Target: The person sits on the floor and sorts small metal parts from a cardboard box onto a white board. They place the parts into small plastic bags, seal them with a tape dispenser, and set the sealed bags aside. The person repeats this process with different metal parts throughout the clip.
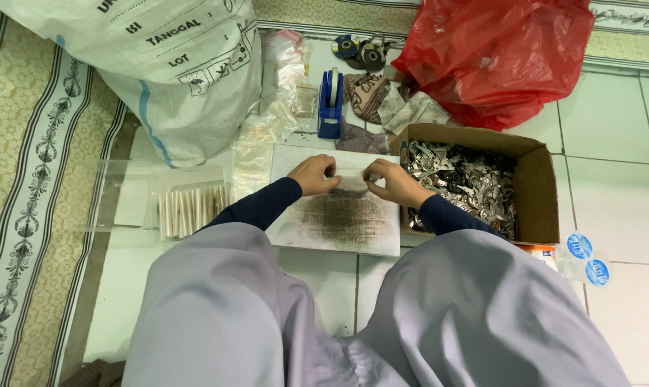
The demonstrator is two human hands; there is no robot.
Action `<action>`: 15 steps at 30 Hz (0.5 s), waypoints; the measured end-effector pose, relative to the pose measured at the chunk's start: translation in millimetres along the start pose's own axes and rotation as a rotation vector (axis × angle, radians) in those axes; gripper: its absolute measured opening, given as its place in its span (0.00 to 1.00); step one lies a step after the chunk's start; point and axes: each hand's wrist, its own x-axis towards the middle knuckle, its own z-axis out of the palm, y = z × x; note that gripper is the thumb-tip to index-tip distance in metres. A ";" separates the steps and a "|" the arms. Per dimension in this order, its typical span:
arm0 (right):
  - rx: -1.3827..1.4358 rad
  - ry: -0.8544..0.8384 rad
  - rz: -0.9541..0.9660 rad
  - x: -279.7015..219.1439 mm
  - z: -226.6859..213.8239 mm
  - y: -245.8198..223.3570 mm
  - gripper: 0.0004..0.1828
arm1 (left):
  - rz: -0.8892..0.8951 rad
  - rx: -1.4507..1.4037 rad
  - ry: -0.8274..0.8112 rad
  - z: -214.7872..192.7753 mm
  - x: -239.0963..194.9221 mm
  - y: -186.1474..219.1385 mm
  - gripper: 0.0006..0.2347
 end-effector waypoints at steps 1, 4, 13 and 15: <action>0.000 -0.001 0.000 0.2 -0.3 -0.9 0.10 | -0.001 0.000 0.000 1.2 0.4 -1.3 0.08; 0.051 0.042 0.026 0.1 1.8 2.8 0.18 | -0.048 -0.012 0.030 3.4 2.4 -3.2 0.07; -0.213 -0.100 0.065 1.0 8.8 12.2 0.15 | -0.029 0.108 -0.052 23.4 15.4 -23.5 0.07; -0.215 -0.193 0.071 1.0 10.6 15.9 0.19 | -0.050 0.129 -0.088 26.6 15.3 -26.0 0.11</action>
